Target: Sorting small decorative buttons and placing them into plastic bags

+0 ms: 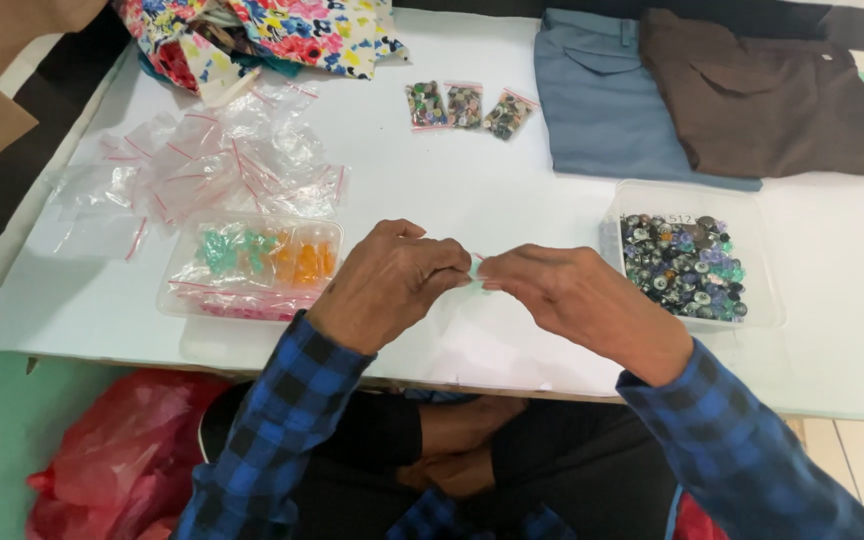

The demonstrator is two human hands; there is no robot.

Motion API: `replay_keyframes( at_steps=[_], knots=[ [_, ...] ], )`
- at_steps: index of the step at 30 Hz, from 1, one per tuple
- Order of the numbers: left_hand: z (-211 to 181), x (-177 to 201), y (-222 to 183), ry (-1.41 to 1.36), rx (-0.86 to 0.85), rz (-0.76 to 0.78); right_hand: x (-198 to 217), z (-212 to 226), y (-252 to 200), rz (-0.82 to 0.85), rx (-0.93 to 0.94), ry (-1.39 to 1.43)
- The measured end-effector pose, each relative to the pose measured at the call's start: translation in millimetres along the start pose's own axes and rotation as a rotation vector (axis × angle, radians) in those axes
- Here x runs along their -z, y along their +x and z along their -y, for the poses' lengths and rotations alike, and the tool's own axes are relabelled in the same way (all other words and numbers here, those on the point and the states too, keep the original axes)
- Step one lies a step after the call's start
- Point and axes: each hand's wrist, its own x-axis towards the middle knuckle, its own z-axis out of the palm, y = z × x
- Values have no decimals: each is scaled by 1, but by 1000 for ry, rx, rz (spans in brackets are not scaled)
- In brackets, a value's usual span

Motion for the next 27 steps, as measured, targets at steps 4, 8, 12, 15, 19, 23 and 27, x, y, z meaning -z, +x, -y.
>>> replay_keyframes(
  at_steps=[4, 8, 12, 15, 19, 23, 27],
  knots=[
    [-9, 19, 1, -28, 111, 68, -1, 5, 4, -52, -101, 165],
    [-5, 24, -4, -38, 225, 120, -25, -18, -3, -16, -237, 80],
    [2, 20, -6, -41, 275, 178, -59, -50, -5, 118, -357, -129],
    [-2, 20, -1, -57, 359, 226, -74, -59, -5, 143, -422, -129],
    [-2, 16, 6, -61, 360, 250, -89, -75, -8, 115, -418, -113],
    [2, 12, 13, -41, 385, 299, -96, -82, -9, 96, -399, -116],
    [6, 8, 20, 12, 390, 339, -87, -79, -12, 2, -393, 0]
  ],
)
